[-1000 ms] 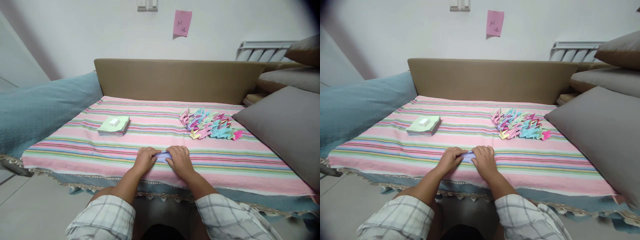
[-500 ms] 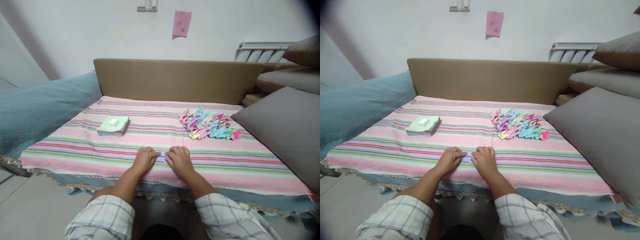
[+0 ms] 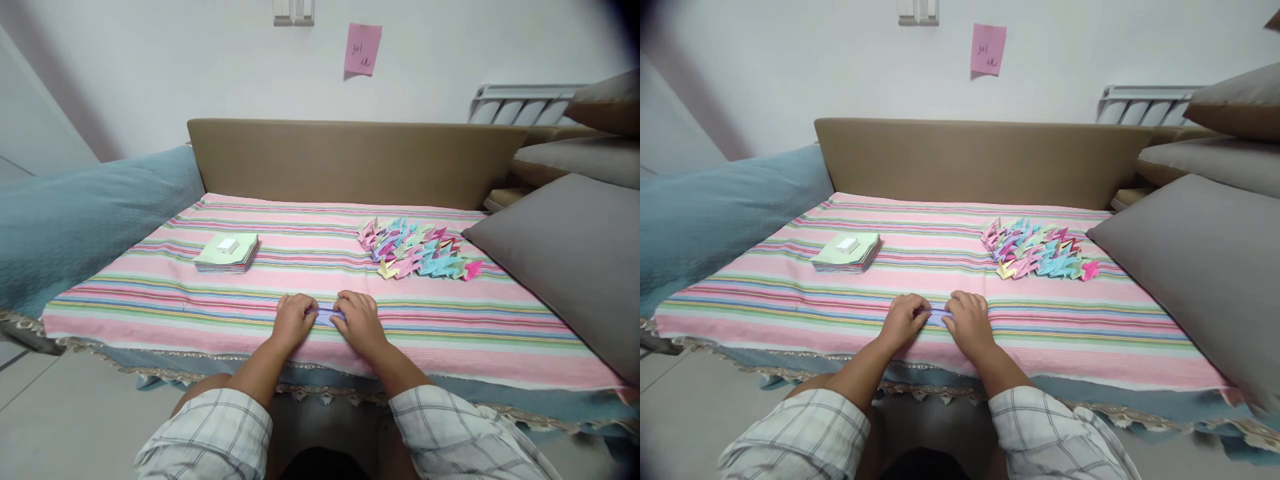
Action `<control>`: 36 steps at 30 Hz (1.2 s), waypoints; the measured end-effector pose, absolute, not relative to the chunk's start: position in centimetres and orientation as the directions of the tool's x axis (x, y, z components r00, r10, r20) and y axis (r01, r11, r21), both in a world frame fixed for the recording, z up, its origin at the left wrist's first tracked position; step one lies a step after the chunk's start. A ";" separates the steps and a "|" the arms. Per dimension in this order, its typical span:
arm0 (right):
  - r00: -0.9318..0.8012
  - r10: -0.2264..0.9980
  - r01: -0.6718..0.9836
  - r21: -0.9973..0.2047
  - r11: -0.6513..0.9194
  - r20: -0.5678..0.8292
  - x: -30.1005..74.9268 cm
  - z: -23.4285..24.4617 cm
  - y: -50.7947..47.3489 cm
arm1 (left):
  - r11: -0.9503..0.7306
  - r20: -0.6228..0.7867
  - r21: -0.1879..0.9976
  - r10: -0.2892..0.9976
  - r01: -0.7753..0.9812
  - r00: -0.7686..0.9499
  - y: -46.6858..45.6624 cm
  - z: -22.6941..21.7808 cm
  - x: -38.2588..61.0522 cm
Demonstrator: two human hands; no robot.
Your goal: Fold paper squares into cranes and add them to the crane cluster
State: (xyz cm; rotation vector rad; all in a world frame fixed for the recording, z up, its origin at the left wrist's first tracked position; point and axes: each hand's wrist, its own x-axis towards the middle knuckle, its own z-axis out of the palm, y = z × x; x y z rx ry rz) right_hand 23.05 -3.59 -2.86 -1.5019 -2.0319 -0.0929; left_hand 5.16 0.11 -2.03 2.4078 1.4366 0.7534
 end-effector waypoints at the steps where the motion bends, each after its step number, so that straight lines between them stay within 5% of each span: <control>1: -0.179 0.845 0.888 -0.288 0.359 0.504 23.1 -2.9 -3.6 | -0.490 0.305 0.454 0.870 0.744 0.387 0.1 -2.0 5.2; 36: -0.168 0.871 0.904 -0.281 0.324 0.462 23.1 -2.9 -3.5 | -0.662 0.258 0.343 0.749 0.667 0.611 1.8 -1.7 3.0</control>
